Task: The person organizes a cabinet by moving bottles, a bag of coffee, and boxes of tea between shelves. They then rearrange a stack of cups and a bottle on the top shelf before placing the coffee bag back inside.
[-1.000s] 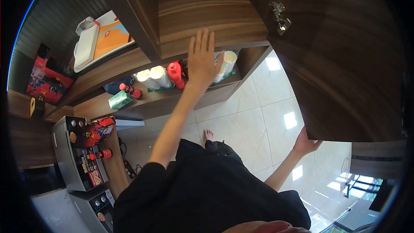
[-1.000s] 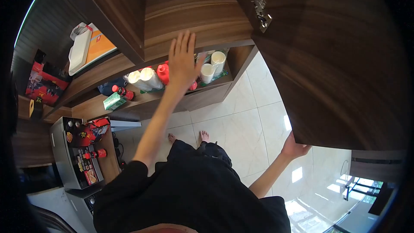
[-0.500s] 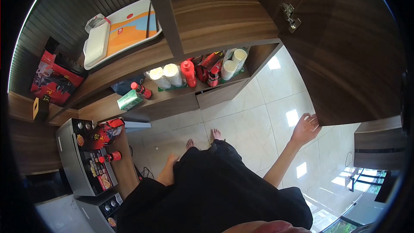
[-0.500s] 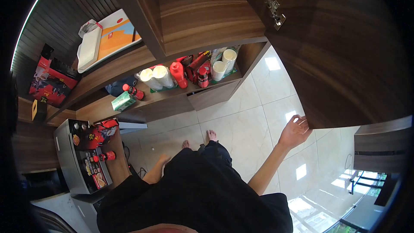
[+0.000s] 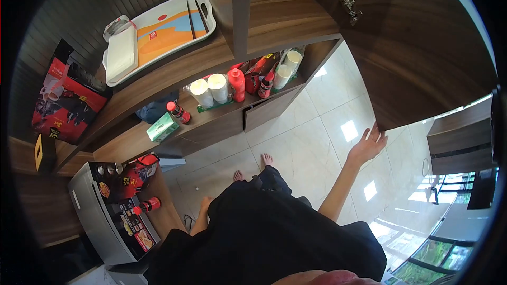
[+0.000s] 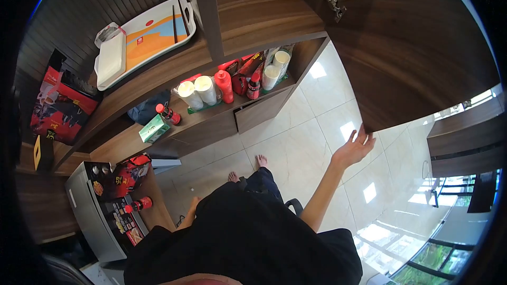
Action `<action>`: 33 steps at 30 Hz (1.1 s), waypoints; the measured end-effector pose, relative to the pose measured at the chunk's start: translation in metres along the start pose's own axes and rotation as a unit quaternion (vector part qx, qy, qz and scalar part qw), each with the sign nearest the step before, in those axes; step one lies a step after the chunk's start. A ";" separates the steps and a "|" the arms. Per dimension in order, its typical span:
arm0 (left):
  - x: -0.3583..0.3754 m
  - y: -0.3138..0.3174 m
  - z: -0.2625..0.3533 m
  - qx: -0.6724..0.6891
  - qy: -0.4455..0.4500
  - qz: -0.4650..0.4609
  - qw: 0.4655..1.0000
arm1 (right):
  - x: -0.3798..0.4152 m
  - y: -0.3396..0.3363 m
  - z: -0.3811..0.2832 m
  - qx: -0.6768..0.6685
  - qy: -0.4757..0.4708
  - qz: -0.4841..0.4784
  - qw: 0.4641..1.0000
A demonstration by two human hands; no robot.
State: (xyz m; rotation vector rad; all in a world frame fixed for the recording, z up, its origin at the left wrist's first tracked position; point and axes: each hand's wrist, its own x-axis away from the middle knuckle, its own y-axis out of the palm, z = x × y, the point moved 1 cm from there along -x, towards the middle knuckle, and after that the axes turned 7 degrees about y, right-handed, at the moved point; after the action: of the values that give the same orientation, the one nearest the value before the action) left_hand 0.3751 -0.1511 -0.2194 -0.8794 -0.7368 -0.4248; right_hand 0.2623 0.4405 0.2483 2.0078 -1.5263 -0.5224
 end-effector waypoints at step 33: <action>-0.043 -0.063 0.086 0.009 0.084 -0.087 0.993 | 0.248 -0.558 0.147 0.748 0.412 -0.006 0.521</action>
State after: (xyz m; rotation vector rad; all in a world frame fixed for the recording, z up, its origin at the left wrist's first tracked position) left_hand 0.2730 -0.1162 -0.1808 -0.7535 -0.6625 -0.6388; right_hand 0.6558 0.2833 -0.2146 2.4332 -1.1490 2.2474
